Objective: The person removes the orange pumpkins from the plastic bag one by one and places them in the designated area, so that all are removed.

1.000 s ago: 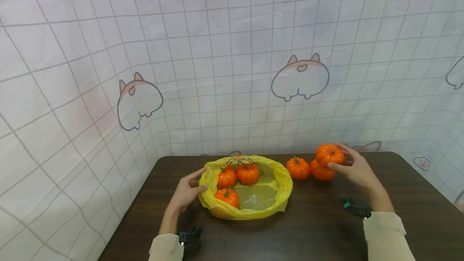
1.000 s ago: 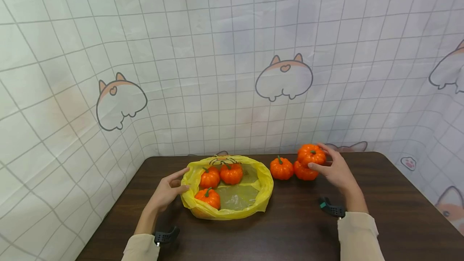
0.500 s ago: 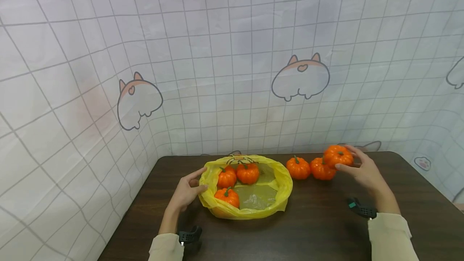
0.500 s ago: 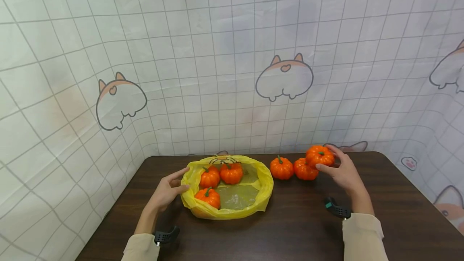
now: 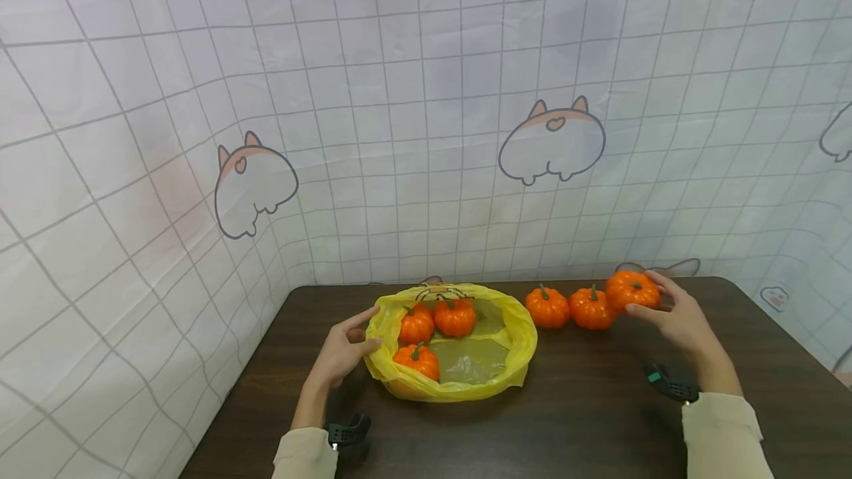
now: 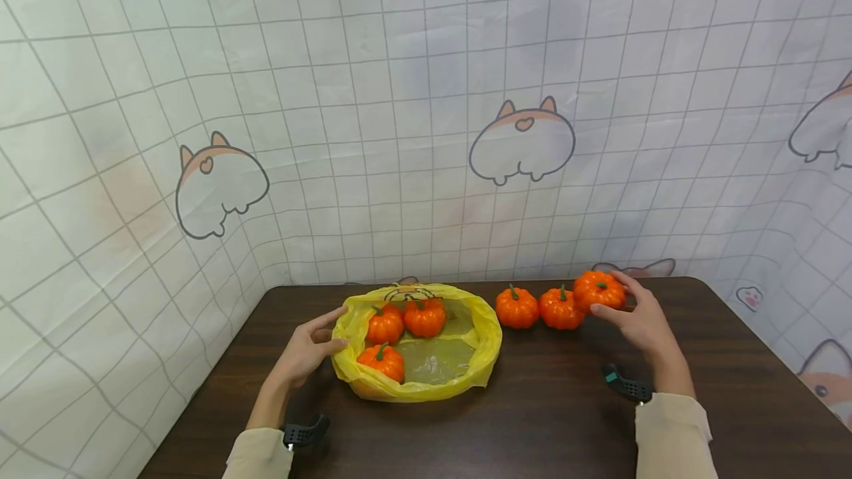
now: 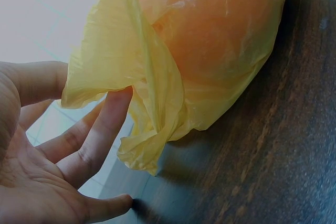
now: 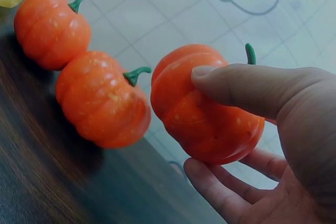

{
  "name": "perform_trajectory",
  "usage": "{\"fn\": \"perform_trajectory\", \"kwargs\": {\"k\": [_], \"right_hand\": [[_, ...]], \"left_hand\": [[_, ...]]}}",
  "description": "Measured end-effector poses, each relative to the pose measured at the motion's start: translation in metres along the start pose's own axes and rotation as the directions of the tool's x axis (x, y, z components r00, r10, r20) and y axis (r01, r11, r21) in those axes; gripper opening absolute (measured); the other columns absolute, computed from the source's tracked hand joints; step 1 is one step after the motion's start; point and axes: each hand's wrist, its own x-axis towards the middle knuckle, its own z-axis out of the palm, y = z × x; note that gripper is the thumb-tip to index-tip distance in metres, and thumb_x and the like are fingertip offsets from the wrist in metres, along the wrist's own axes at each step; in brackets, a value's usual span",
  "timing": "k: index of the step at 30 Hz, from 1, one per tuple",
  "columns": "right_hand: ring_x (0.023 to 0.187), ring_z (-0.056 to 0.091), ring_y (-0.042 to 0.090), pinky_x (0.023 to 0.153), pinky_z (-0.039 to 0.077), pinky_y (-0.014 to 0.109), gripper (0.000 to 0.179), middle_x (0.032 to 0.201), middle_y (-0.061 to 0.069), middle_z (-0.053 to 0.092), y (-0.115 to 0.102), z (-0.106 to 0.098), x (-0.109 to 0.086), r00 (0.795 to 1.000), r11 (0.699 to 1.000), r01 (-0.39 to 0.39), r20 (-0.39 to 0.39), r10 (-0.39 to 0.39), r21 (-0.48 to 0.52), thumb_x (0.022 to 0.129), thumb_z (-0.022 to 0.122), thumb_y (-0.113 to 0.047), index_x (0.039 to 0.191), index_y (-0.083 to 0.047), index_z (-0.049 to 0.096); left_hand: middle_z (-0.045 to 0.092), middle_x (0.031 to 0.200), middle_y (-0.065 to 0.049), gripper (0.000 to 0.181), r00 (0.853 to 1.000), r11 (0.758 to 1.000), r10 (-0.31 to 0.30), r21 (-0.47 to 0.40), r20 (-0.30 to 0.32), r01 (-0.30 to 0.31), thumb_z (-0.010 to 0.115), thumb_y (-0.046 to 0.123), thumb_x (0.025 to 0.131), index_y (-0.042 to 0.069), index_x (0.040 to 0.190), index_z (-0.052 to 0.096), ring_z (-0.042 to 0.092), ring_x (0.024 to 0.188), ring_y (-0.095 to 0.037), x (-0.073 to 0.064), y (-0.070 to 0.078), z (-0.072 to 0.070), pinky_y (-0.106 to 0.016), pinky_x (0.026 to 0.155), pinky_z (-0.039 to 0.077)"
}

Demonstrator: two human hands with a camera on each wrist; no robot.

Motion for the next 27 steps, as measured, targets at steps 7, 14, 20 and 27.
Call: {"fn": "perform_trajectory", "kwargs": {"k": [7, 14, 20, 27], "right_hand": [[0.134, 0.036, 0.061, 0.1, 0.037, 0.077, 0.093, 0.158, 0.043, 0.018, 0.011, -0.003, 0.0, 1.0, 1.0, -0.007, -0.016, 0.007, -0.007, 0.098, 0.068, -0.043, 0.165, -0.009, 0.013], [0.137, 0.031, 0.061, 0.102, 0.034, 0.078, 0.094, 0.158, 0.044, 0.018, 0.021, -0.005, -0.001, 0.999, 1.0, -0.019, -0.032, 0.019, -0.001, 0.098, 0.067, -0.042, 0.164, -0.006, 0.011], [0.137, 0.027, 0.064, 0.103, 0.031, 0.079, 0.094, 0.156, 0.045, 0.019, 0.031, -0.005, 0.001, 0.998, 0.999, -0.041, -0.038, 0.04, -0.022, 0.099, 0.066, -0.044, 0.164, -0.004, 0.011], [0.141, 0.02, 0.064, 0.107, 0.025, 0.079, 0.097, 0.158, 0.045, 0.015, 0.048, -0.001, 0.004, 0.997, 0.997, -0.073, -0.029, 0.074, 0.017, 0.097, 0.068, -0.043, 0.164, -0.005, 0.009]], "left_hand": [[0.068, 0.121, -0.025, 0.06, 1.0, 1.0, -0.001, 0.009, -0.006, 0.001, 0.072, 0.004, 0.093, 0.023, 0.147, 0.058, 0.067, 0.092, -0.021, 0.0, 0.0, 0.0, -0.035, 0.076, 0.06], [0.067, 0.121, -0.024, 0.059, 1.0, 1.0, -0.005, 0.022, -0.01, 0.006, 0.072, 0.005, 0.093, 0.024, 0.147, 0.058, 0.067, 0.095, -0.022, -0.001, 0.001, 0.0, -0.037, 0.078, 0.06], [0.068, 0.12, -0.024, 0.06, 1.0, 1.0, -0.005, 0.004, -0.004, 0.005, 0.071, 0.004, 0.093, 0.024, 0.148, 0.057, 0.069, 0.094, -0.022, -0.001, 0.001, 0.0, -0.038, 0.078, 0.061], [0.068, 0.121, -0.024, 0.06, 1.0, 1.0, -0.009, 0.004, -0.008, 0.009, 0.071, 0.004, 0.093, 0.024, 0.147, 0.058, 0.069, 0.095, -0.022, 0.0, 0.0, 0.001, -0.038, 0.079, 0.061]]}}
